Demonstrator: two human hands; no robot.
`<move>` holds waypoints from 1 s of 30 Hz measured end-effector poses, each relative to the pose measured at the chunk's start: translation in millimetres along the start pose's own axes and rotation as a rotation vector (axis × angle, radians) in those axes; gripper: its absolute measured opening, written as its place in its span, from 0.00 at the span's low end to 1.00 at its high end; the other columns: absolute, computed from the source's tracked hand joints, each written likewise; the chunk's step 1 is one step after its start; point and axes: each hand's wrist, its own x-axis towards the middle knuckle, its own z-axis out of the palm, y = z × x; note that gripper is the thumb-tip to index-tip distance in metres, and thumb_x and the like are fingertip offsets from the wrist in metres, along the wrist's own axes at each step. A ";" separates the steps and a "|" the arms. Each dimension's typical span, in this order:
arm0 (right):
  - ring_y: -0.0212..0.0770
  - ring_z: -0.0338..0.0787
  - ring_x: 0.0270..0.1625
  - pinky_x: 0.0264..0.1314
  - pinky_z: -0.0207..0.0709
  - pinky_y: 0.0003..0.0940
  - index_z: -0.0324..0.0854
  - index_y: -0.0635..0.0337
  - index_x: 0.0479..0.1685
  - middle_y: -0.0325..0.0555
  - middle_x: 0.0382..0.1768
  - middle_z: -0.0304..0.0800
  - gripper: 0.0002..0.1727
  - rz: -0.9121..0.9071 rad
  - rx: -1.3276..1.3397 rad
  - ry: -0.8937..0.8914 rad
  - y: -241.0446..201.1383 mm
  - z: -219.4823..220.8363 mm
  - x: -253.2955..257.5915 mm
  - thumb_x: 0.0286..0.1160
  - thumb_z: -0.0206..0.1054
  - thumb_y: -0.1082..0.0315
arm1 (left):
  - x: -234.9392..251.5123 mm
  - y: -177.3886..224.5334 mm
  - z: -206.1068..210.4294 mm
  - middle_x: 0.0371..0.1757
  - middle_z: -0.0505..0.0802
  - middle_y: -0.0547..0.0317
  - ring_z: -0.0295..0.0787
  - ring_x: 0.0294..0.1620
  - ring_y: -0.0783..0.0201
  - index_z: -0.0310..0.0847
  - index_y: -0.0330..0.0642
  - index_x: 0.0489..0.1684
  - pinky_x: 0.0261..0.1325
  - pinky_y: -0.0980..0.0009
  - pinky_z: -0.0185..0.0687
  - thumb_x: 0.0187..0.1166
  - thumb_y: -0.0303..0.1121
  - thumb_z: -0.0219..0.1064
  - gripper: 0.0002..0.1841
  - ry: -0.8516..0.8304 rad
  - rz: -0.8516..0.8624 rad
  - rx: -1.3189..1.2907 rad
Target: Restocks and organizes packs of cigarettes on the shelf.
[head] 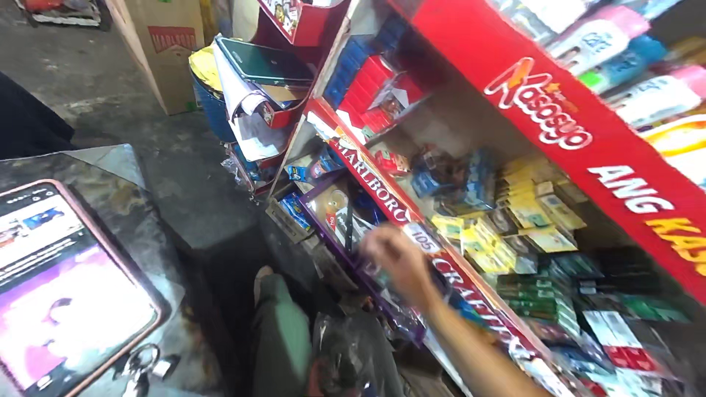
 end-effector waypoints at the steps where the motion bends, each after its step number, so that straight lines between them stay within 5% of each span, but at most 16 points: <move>1: 0.37 0.92 0.47 0.53 0.87 0.32 0.88 0.71 0.48 0.54 0.46 0.93 0.11 0.038 -0.005 -0.160 -1.5 8.8 -42.4 0.79 0.65 0.71 | -4.5 1.8 3.1 0.58 0.87 0.33 0.90 0.54 0.52 0.62 0.22 0.78 0.58 0.56 0.88 0.63 0.33 0.83 0.44 0.006 0.033 -0.022; 3: 0.49 0.93 0.52 0.59 0.86 0.41 0.88 0.71 0.51 0.61 0.50 0.92 0.13 0.105 -0.007 -0.454 -4.0 13.7 -109.8 0.75 0.69 0.71 | -12.7 4.0 10.4 0.57 0.88 0.34 0.90 0.54 0.54 0.61 0.22 0.78 0.58 0.57 0.88 0.63 0.27 0.81 0.42 0.023 0.097 -0.100; 5: 0.63 0.85 0.69 0.76 0.75 0.56 0.84 0.72 0.64 0.69 0.63 0.86 0.25 0.252 -0.078 -0.681 -7.9 6.4 -153.1 0.69 0.78 0.66 | -19.7 4.4 17.1 0.59 0.86 0.37 0.90 0.53 0.55 0.56 0.26 0.82 0.54 0.59 0.90 0.65 0.22 0.78 0.43 -0.010 0.097 -0.212; 10: 0.69 0.72 0.81 0.81 0.57 0.74 0.77 0.67 0.75 0.66 0.74 0.80 0.44 0.336 -0.313 -0.756 -13.9 -7.9 -203.4 0.56 0.87 0.56 | -35.1 11.1 38.2 0.62 0.86 0.40 0.89 0.58 0.57 0.52 0.31 0.87 0.58 0.61 0.89 0.56 0.26 0.84 0.53 -0.052 0.219 -0.083; 14: 0.69 0.76 0.77 0.81 0.66 0.65 0.75 0.68 0.76 0.70 0.71 0.81 0.49 0.387 -0.205 -0.653 -16.2 -14.4 -222.8 0.49 0.91 0.57 | -44.4 12.8 52.8 0.59 0.87 0.41 0.88 0.58 0.60 0.56 0.25 0.84 0.63 0.64 0.86 0.55 0.33 0.87 0.53 -0.045 0.533 0.130; 18: 0.67 0.81 0.73 0.79 0.71 0.60 0.78 0.70 0.73 0.69 0.67 0.84 0.45 0.314 -0.256 -0.339 -36.6 -18.5 -226.7 0.51 0.89 0.57 | -62.1 32.3 54.7 0.68 0.85 0.32 0.83 0.70 0.44 0.71 0.26 0.78 0.75 0.49 0.76 0.81 0.46 0.65 0.34 0.041 0.714 0.379; 20: 0.66 0.80 0.75 0.80 0.71 0.58 0.77 0.70 0.73 0.67 0.68 0.84 0.42 0.301 -0.353 -0.273 -56.9 -15.3 -221.9 0.55 0.86 0.57 | -65.4 39.0 57.5 0.66 0.87 0.31 0.85 0.69 0.41 0.74 0.25 0.75 0.74 0.47 0.76 0.87 0.43 0.51 0.29 0.161 0.854 0.487; 23: 0.65 0.78 0.77 0.80 0.71 0.56 0.75 0.69 0.75 0.67 0.71 0.81 0.43 0.320 -0.425 -0.265 -76.2 -7.1 -215.4 0.59 0.83 0.55 | -61.7 48.5 53.2 0.58 0.93 0.31 0.93 0.60 0.42 0.84 0.19 0.60 0.69 0.52 0.83 0.88 0.30 0.46 0.23 0.377 1.092 0.524; 25: 0.66 0.81 0.73 0.76 0.74 0.56 0.78 0.71 0.72 0.68 0.66 0.84 0.40 0.181 -0.439 -0.230 -77.2 -8.2 -217.1 0.59 0.85 0.57 | -63.0 57.0 45.7 0.46 0.96 0.38 0.97 0.50 0.53 0.87 0.18 0.49 0.61 0.61 0.88 0.90 0.30 0.41 0.25 0.400 1.064 0.342; 27: 0.66 0.86 0.65 0.67 0.82 0.56 0.83 0.68 0.62 0.64 0.57 0.89 0.34 -0.055 -0.419 -0.191 -66.9 -13.3 -219.0 0.51 0.87 0.63 | -70.2 73.0 37.6 0.34 0.96 0.54 0.94 0.37 0.70 0.86 0.22 0.44 0.49 0.71 0.89 0.93 0.33 0.34 0.30 0.298 0.801 -0.002; 30: 0.64 0.87 0.65 0.71 0.78 0.55 0.84 0.70 0.62 0.65 0.59 0.89 0.37 -0.115 -0.225 -0.284 -64.2 -22.0 -219.8 0.48 0.89 0.61 | -71.8 84.7 33.9 0.21 0.89 0.65 0.86 0.23 0.76 0.83 0.30 0.38 0.34 0.76 0.84 0.96 0.38 0.31 0.32 0.176 0.538 -0.219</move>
